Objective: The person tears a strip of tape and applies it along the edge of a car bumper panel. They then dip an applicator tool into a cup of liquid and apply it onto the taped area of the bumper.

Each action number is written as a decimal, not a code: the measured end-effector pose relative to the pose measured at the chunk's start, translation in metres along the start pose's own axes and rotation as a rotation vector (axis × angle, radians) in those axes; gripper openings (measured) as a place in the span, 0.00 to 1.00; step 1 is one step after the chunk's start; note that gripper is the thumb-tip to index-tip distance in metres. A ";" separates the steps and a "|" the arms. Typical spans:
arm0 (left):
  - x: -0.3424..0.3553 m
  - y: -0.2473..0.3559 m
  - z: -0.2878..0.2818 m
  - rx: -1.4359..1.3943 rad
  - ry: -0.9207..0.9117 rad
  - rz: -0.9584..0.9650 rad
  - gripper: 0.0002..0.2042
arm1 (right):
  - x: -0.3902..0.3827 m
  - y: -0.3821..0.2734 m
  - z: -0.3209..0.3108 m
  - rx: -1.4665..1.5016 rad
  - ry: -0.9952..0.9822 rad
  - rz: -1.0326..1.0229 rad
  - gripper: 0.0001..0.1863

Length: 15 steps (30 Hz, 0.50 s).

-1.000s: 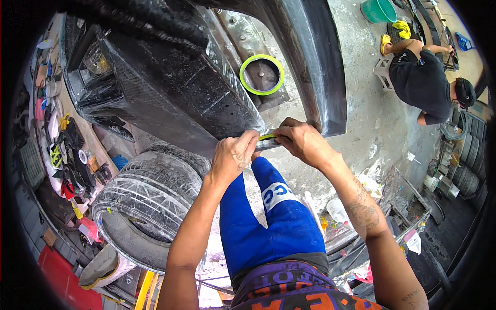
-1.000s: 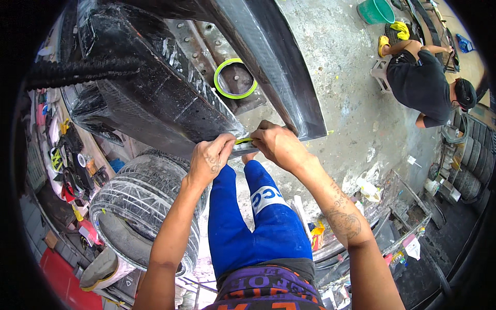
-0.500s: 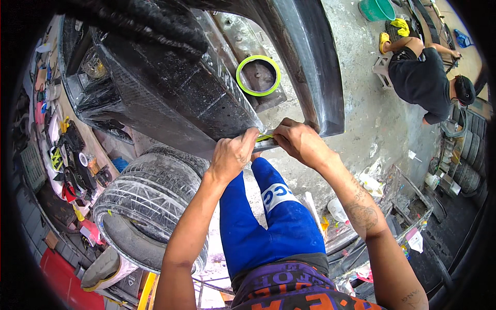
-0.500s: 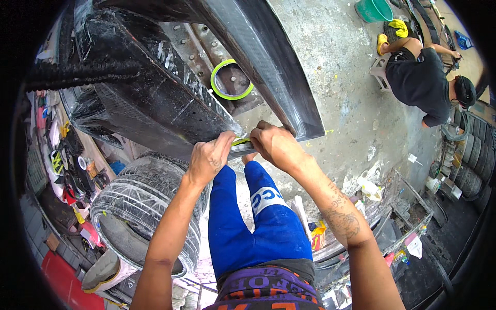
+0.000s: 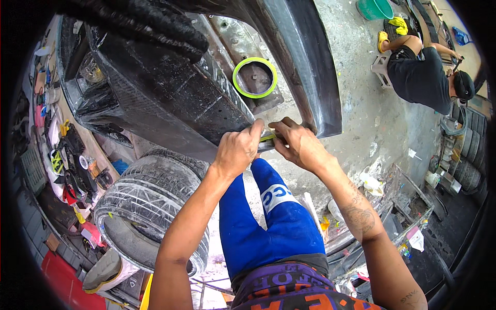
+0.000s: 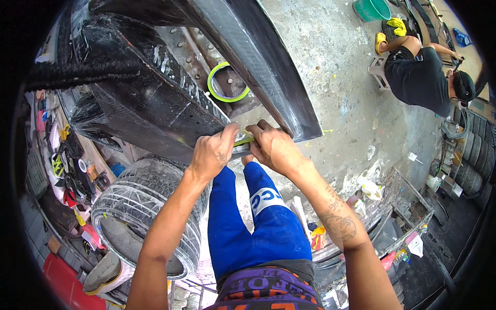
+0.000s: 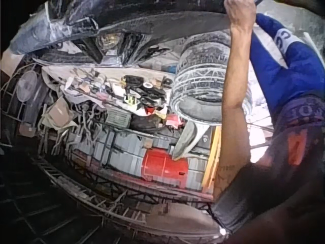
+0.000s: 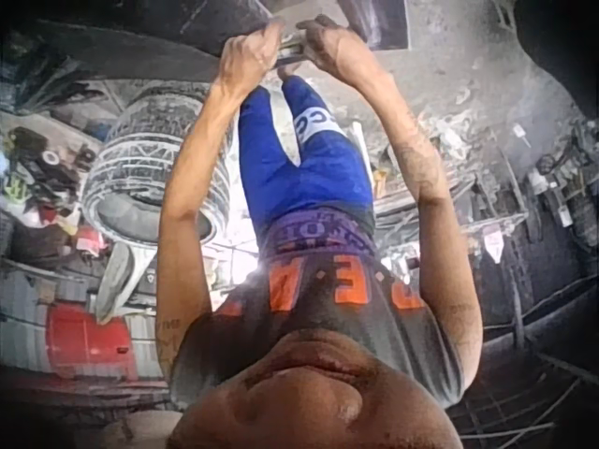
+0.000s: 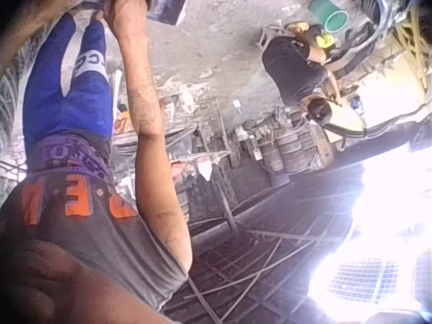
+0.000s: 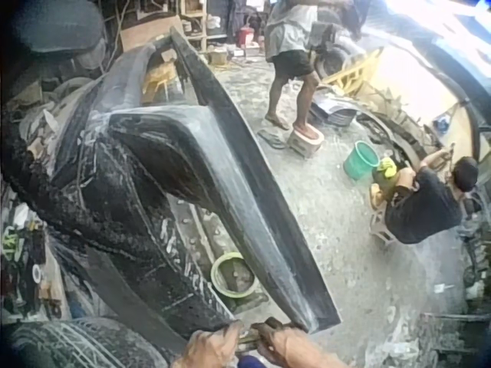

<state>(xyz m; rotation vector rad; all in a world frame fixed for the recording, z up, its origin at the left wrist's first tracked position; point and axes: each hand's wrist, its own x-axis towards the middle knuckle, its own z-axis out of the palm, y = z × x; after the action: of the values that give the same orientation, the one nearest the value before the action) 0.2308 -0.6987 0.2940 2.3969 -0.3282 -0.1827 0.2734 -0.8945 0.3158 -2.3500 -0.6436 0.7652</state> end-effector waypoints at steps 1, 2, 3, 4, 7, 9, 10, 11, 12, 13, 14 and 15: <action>-0.001 -0.002 0.001 -0.014 0.044 -0.004 0.06 | -0.001 -0.001 0.000 0.029 0.042 0.001 0.15; -0.002 -0.004 0.001 -0.028 0.087 -0.008 0.07 | -0.001 -0.002 0.002 0.029 0.043 0.002 0.15; -0.001 -0.004 0.000 -0.030 0.086 -0.005 0.07 | -0.001 -0.001 0.003 0.019 0.065 0.009 0.15; -0.001 -0.004 0.000 -0.043 0.105 -0.013 0.07 | -0.002 -0.001 0.004 0.010 0.088 0.017 0.14; -0.002 -0.003 -0.003 -0.067 0.110 -0.036 0.08 | -0.002 0.000 0.006 0.079 0.083 0.109 0.14; -0.007 -0.003 -0.005 -0.078 0.098 -0.051 0.08 | -0.005 -0.001 0.007 0.075 0.138 0.118 0.14; -0.011 -0.004 -0.004 -0.094 0.104 -0.052 0.08 | -0.005 -0.002 0.007 0.069 0.193 0.127 0.13; -0.014 -0.005 -0.003 -0.110 0.110 -0.053 0.08 | -0.005 -0.002 0.006 0.070 0.193 0.127 0.13; -0.018 -0.005 -0.001 -0.109 0.109 -0.054 0.08 | -0.005 -0.001 0.004 0.083 0.195 0.096 0.13; -0.021 -0.006 0.002 -0.115 0.114 -0.060 0.08 | -0.005 -0.001 0.003 0.096 0.197 0.064 0.14; -0.025 -0.006 0.004 -0.122 0.118 -0.067 0.08 | -0.005 0.000 0.003 0.097 0.197 0.063 0.14; -0.027 -0.005 0.005 -0.123 0.117 -0.066 0.08 | -0.005 0.001 0.002 0.097 0.177 0.048 0.14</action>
<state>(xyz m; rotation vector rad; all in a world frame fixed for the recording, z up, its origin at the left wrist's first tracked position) 0.2046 -0.6904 0.2877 2.2867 -0.1781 -0.0897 0.2684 -0.8974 0.3157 -2.3188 -0.4653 0.5872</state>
